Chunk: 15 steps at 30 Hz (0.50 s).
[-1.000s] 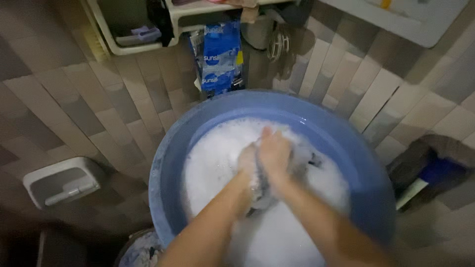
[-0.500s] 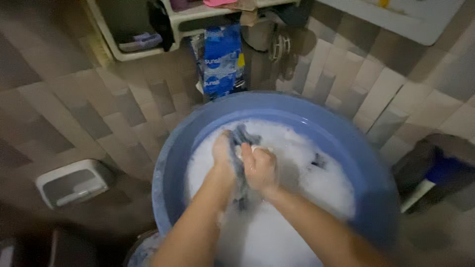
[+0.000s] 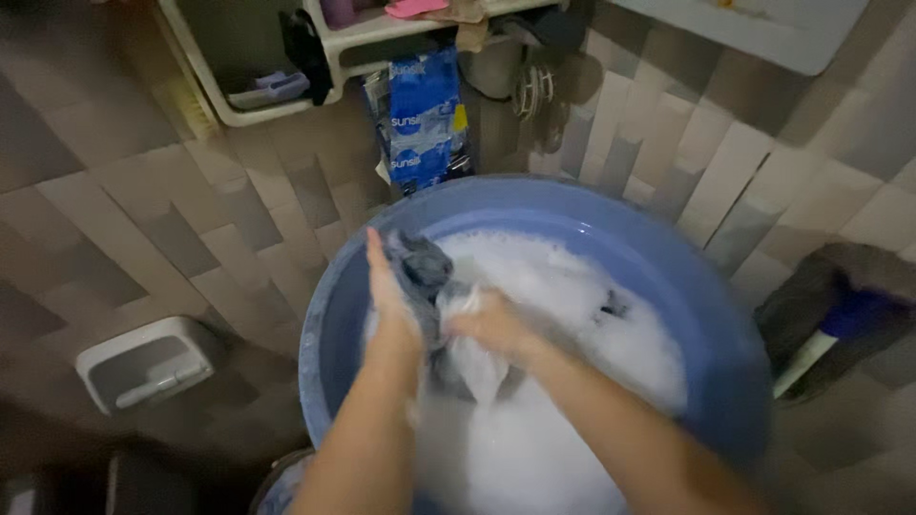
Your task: The person hand washes multiple pieces of clothing in a blue basin filled with soapy water. They repeatedly submerge, agitate, and wring out each item, including a light-colored cloth, a white garment, and a dark piece, then place them into a metal colander beside the basin.
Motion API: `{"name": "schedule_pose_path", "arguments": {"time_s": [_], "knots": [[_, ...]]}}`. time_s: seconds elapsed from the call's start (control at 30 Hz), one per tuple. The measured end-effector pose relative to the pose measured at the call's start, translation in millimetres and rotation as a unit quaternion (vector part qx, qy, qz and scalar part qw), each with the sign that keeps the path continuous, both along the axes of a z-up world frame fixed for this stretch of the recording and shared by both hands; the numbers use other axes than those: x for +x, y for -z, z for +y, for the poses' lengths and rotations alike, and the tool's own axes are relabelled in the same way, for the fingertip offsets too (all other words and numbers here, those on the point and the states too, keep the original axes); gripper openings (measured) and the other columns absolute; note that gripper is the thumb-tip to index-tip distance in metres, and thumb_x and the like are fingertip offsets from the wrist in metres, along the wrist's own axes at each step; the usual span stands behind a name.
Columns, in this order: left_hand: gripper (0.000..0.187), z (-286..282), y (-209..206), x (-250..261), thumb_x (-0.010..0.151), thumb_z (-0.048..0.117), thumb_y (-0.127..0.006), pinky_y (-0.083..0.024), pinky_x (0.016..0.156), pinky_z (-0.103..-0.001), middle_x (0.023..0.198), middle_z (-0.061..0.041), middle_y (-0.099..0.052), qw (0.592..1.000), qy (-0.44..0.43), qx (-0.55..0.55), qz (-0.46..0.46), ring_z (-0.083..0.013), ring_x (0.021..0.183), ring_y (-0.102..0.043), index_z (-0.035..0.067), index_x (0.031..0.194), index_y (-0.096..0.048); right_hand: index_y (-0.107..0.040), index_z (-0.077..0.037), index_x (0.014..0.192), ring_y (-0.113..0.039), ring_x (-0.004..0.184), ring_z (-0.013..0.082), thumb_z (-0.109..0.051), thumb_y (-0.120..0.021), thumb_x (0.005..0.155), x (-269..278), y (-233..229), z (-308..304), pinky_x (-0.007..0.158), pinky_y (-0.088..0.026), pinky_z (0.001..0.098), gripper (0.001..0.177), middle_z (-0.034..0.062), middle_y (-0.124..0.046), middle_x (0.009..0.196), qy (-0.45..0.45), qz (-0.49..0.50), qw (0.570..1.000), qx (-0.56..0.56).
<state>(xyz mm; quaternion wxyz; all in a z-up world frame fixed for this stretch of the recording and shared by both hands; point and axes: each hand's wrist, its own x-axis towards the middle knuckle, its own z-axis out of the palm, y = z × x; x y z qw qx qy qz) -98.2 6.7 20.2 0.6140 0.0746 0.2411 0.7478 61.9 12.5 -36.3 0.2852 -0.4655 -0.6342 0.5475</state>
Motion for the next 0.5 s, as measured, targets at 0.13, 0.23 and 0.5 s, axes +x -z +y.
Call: {"name": "schedule_pose_path", "arguments": {"time_s": [0.13,0.23,0.5], "knots": [[0.056,-13,2,53,0.083,0.063,-0.06,-0.056,0.086,-0.043,0.104,-0.007,-0.072,0.966,0.247,-0.048,0.058,-0.0246,0.095,-0.068,0.014,0.109,-0.068,-0.068,0.005,0.105,-0.072,0.07,0.0275,-0.01,-0.078,0.074,41,-44,6,0.061,-0.059,0.0434,0.035,0.0168,-0.073,0.086,0.092,0.172,0.98,0.023],[0.036,-4,13,84,0.086,0.034,-0.07,-0.057,0.091,-0.046,0.11,-0.009,-0.07,0.969,0.241,0.005,0.059,-0.0267,0.101,-0.068,0.015,0.115,-0.061,-0.053,-0.006,0.135,-0.069,0.103,0.0183,-0.008,-0.073,0.073,85,-57,16,0.087,-0.058,0.038,0.065,0.0117,-0.065,0.116,-0.063,0.232,0.967,0.08],[0.036,37,49,30,0.09,0.02,-0.063,-0.058,0.079,-0.047,0.113,-0.014,-0.067,0.984,0.048,-0.103,0.136,-0.0291,0.099,-0.067,0.011,0.125,-0.056,-0.049,-0.001,0.139,-0.062,0.119,0.0352,-0.024,-0.082,0.075,104,-10,43,0.103,-0.051,0.0433,0.075,0.0226,-0.059,0.131,-0.086,-0.426,0.883,0.18]]}}
